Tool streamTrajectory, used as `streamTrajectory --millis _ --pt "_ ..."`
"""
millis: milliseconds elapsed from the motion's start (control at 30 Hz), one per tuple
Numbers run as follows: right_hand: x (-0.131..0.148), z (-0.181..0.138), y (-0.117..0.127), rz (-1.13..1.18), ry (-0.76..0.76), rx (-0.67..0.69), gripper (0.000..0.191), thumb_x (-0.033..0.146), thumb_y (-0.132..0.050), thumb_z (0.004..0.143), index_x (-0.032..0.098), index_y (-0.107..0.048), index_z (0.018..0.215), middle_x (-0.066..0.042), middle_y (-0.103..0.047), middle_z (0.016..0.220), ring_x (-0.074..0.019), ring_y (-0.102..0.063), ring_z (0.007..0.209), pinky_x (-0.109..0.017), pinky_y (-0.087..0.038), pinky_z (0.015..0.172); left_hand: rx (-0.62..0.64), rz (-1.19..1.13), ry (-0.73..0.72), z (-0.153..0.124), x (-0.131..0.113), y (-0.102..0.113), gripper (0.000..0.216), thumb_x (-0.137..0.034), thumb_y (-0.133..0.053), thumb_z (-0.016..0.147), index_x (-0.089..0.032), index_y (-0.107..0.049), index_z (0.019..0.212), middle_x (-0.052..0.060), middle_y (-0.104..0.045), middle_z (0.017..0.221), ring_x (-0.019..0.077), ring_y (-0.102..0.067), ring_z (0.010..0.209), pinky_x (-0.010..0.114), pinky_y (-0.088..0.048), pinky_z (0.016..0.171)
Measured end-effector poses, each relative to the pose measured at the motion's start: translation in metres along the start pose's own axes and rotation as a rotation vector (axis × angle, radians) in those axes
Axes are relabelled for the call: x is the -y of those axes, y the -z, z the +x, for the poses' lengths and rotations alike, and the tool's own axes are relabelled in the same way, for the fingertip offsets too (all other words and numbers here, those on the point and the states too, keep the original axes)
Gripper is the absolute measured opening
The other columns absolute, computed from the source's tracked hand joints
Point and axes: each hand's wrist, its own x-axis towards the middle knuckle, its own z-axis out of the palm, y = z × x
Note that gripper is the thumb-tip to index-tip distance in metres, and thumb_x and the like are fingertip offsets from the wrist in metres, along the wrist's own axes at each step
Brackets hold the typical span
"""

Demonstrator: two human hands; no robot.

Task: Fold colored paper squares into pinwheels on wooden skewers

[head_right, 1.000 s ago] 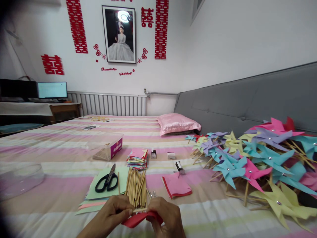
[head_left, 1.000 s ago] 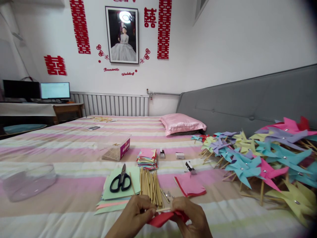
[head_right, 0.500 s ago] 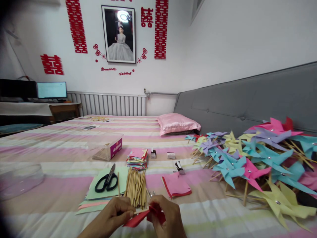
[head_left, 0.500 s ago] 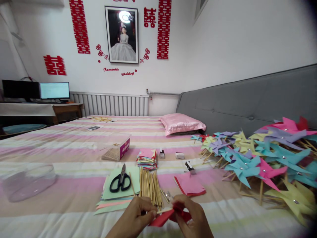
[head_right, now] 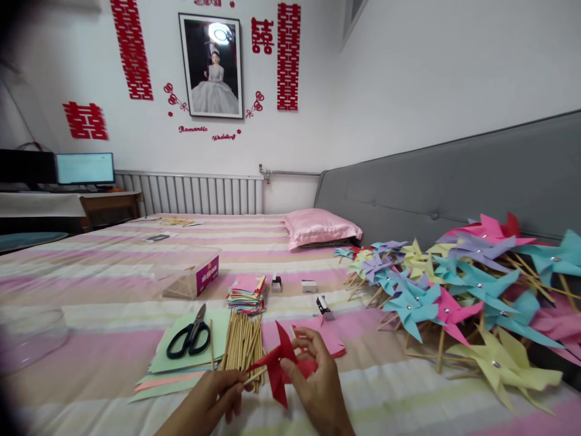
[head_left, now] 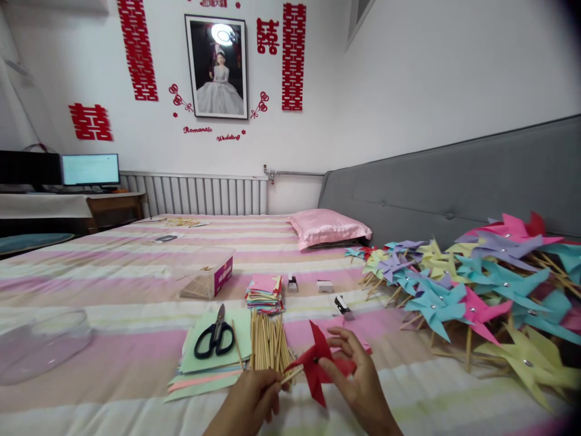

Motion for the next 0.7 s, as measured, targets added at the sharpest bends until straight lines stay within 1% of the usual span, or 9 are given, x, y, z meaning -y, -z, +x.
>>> streamTrajectory --millis 67,133,200,367,500,600,700 --pt "-0.001 0.003 0.004 0.098 -0.008 -0.076 0.046 0.043 -0.062 0.068 0.021 -0.047 0.105 -0.006 -0.060 0.087 -0.0182 -0.061 0.069 -0.028 -0.049 0.060 0.004 -0.139 0.017 0.002 0.001 -0.006 0.032 -0.034 -0.036 0.084 -0.012 -0.059 0.080 0.003 -0.060 0.061 0.0128 -0.054 0.051 0.022 -0.040 0.051" --pt "-0.001 0.006 0.007 0.171 -0.038 -0.136 0.046 0.047 -0.060 0.070 0.020 -0.048 0.105 -0.006 -0.060 0.086 -0.0170 -0.060 0.064 -0.027 -0.047 0.054 -0.012 -0.259 0.025 0.004 0.001 -0.012 0.031 -0.036 -0.040 0.083 -0.011 -0.057 0.078 0.004 -0.060 0.064 0.0117 -0.052 0.049 0.023 -0.041 0.049" --pt "-0.001 0.006 0.007 0.178 -0.063 -0.156 0.045 0.048 -0.060 0.069 0.019 -0.051 0.101 -0.006 -0.062 0.083 -0.0170 -0.060 0.061 -0.026 -0.045 0.052 -0.040 -0.360 0.033 0.007 -0.001 -0.018 0.031 -0.039 -0.043 0.081 -0.011 -0.055 0.075 0.005 -0.059 0.066 0.0111 -0.051 0.048 0.023 -0.041 0.047" --pt "0.000 0.002 -0.001 0.115 -0.079 -0.057 0.038 0.046 -0.063 0.066 0.017 -0.058 0.090 -0.008 -0.066 0.081 -0.0228 -0.061 0.076 -0.028 -0.045 0.058 -0.084 -0.514 0.034 0.011 -0.009 -0.028 0.031 -0.042 -0.049 0.077 -0.011 -0.053 0.075 0.007 -0.060 0.069 0.0106 -0.052 0.048 0.023 -0.042 0.045" --pt "-0.001 -0.001 -0.006 0.129 -0.094 -0.052 0.036 0.043 -0.065 0.066 0.018 -0.057 0.090 -0.007 -0.066 0.081 -0.0198 -0.060 0.069 -0.028 -0.046 0.057 -0.090 -0.555 0.046 0.011 -0.011 -0.032 0.032 -0.044 -0.051 0.075 -0.012 -0.052 0.073 0.007 -0.060 0.068 0.0112 -0.053 0.049 0.024 -0.043 0.045" --pt "-0.003 -0.001 -0.005 0.155 -0.076 -0.047 0.037 0.038 -0.067 0.067 0.018 -0.054 0.095 -0.006 -0.064 0.080 -0.0186 -0.061 0.069 -0.027 -0.047 0.059 -0.073 -0.579 0.043 0.011 -0.008 -0.035 0.033 -0.045 -0.051 0.075 -0.011 -0.053 0.074 0.007 -0.059 0.067 0.0134 -0.055 0.054 0.024 -0.043 0.045" --pt "-0.006 0.000 -0.002 0.135 -0.063 -0.008 0.037 0.033 -0.067 0.068 0.018 -0.052 0.099 -0.005 -0.063 0.078 -0.0186 -0.061 0.070 -0.027 -0.048 0.060 -0.061 -0.593 0.050 0.012 -0.003 -0.038 0.034 -0.045 -0.051 0.075 -0.011 -0.053 0.076 0.007 -0.059 0.067 0.0138 -0.055 0.055 0.024 -0.043 0.045"
